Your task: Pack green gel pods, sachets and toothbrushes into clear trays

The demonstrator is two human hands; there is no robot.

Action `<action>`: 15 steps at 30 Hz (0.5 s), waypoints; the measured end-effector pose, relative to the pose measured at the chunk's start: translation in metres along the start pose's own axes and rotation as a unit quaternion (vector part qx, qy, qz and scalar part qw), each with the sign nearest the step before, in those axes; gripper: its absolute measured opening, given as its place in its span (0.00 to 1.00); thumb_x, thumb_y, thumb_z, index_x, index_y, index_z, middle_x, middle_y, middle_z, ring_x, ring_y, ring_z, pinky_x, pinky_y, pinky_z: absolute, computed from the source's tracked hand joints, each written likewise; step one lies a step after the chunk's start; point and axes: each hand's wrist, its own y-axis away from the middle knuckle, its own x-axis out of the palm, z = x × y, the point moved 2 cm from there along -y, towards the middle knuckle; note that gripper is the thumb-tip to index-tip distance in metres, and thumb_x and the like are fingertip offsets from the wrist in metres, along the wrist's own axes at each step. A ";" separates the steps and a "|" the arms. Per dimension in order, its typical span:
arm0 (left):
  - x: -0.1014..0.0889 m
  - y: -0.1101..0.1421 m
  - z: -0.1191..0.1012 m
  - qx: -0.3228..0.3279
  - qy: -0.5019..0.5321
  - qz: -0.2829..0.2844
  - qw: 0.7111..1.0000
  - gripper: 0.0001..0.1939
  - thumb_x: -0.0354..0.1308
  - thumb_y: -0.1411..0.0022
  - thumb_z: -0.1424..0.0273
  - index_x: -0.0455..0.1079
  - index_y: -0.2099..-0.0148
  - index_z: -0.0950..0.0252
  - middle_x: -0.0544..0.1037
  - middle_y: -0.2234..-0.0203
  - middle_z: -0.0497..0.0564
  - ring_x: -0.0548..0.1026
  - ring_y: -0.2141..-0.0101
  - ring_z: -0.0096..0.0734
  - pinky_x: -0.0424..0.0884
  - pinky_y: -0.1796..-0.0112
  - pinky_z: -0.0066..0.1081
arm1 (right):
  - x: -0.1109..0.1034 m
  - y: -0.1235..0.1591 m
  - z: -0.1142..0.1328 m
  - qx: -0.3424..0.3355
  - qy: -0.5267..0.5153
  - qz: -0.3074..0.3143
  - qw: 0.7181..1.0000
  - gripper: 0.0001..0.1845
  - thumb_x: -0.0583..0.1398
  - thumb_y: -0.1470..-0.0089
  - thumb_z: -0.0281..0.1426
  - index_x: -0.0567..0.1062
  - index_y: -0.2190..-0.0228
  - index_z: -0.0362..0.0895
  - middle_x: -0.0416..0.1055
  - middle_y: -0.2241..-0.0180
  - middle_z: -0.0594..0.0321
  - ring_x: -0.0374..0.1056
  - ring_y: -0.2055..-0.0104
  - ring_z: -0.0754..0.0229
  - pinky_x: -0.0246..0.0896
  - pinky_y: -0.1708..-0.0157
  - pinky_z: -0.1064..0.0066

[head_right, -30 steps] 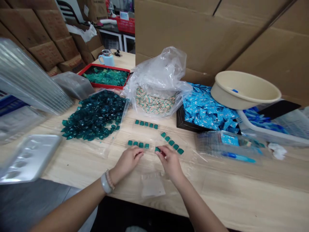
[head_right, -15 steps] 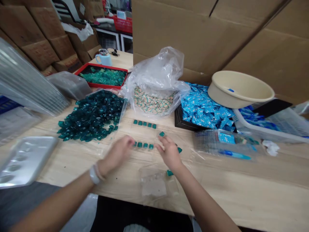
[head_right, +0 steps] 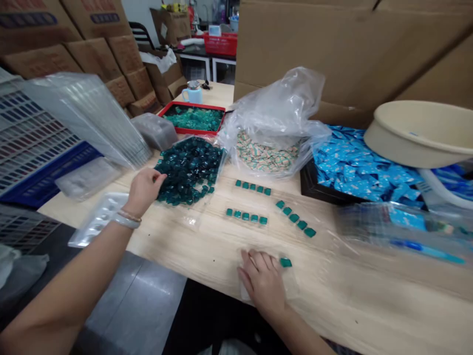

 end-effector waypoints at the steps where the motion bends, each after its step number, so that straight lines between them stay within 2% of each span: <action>1: 0.002 0.010 -0.002 0.017 0.009 0.002 1.000 0.11 0.47 0.43 0.68 0.68 0.64 0.68 0.71 0.69 0.53 0.68 0.64 0.34 0.62 0.60 0.32 | -0.002 -0.017 0.006 -0.004 -0.010 -0.003 1.000 0.16 0.53 0.48 0.32 0.69 0.57 0.42 0.69 0.65 0.53 0.62 0.63 0.53 0.55 0.65 0.61; 3: 0.010 0.029 -0.010 0.066 0.033 0.046 0.996 0.11 0.45 0.42 0.72 0.68 0.60 0.66 0.70 0.65 0.53 0.67 0.62 0.32 0.62 0.59 0.30 | -0.002 -0.057 0.019 -0.018 -0.039 -0.003 0.999 0.16 0.51 0.47 0.33 0.70 0.58 0.41 0.69 0.66 0.53 0.61 0.63 0.54 0.55 0.64 0.62; 5: 0.021 0.044 -0.021 0.094 0.037 0.122 0.987 0.12 0.45 0.41 0.72 0.68 0.60 0.65 0.71 0.66 0.52 0.68 0.64 0.31 0.62 0.61 0.28 | 0.007 -0.102 0.033 -0.028 -0.075 0.010 0.997 0.15 0.50 0.45 0.32 0.70 0.59 0.41 0.68 0.66 0.54 0.61 0.62 0.54 0.55 0.62 0.62; 7: 0.032 0.054 -0.032 0.087 0.004 0.169 0.982 0.11 0.46 0.42 0.72 0.68 0.59 0.64 0.70 0.67 0.52 0.68 0.64 0.32 0.62 0.62 0.29 | 0.025 -0.144 0.045 -0.021 -0.106 0.031 0.994 0.15 0.48 0.45 0.31 0.71 0.62 0.42 0.68 0.66 0.55 0.61 0.62 0.56 0.56 0.61 0.65; 9: 0.038 0.060 -0.038 0.072 -0.028 0.182 0.980 0.12 0.46 0.42 0.73 0.68 0.58 0.63 0.70 0.66 0.53 0.68 0.63 0.34 0.62 0.62 0.31 | 0.047 -0.178 0.051 0.004 -0.108 0.055 0.993 0.14 0.48 0.46 0.28 0.71 0.61 0.42 0.68 0.66 0.55 0.61 0.61 0.57 0.56 0.61 0.67; 12: 0.041 0.063 -0.037 0.072 -0.011 0.189 0.979 0.09 0.47 0.43 0.74 0.67 0.61 0.64 0.70 0.65 0.53 0.68 0.62 0.35 0.61 0.62 0.33 | 0.072 -0.206 0.053 0.034 -0.079 0.087 0.992 0.17 0.50 0.48 0.27 0.68 0.56 0.43 0.66 0.63 0.55 0.62 0.61 0.57 0.57 0.62 0.68; 15: 0.041 0.066 -0.029 0.035 0.099 0.175 0.979 0.07 0.49 0.45 0.75 0.66 0.63 0.66 0.71 0.67 0.52 0.68 0.65 0.33 0.63 0.63 0.32 | 0.077 -0.213 0.051 0.053 -0.084 0.122 0.988 0.18 0.52 0.49 0.28 0.66 0.55 0.45 0.66 0.61 0.56 0.64 0.63 0.57 0.58 0.64 0.68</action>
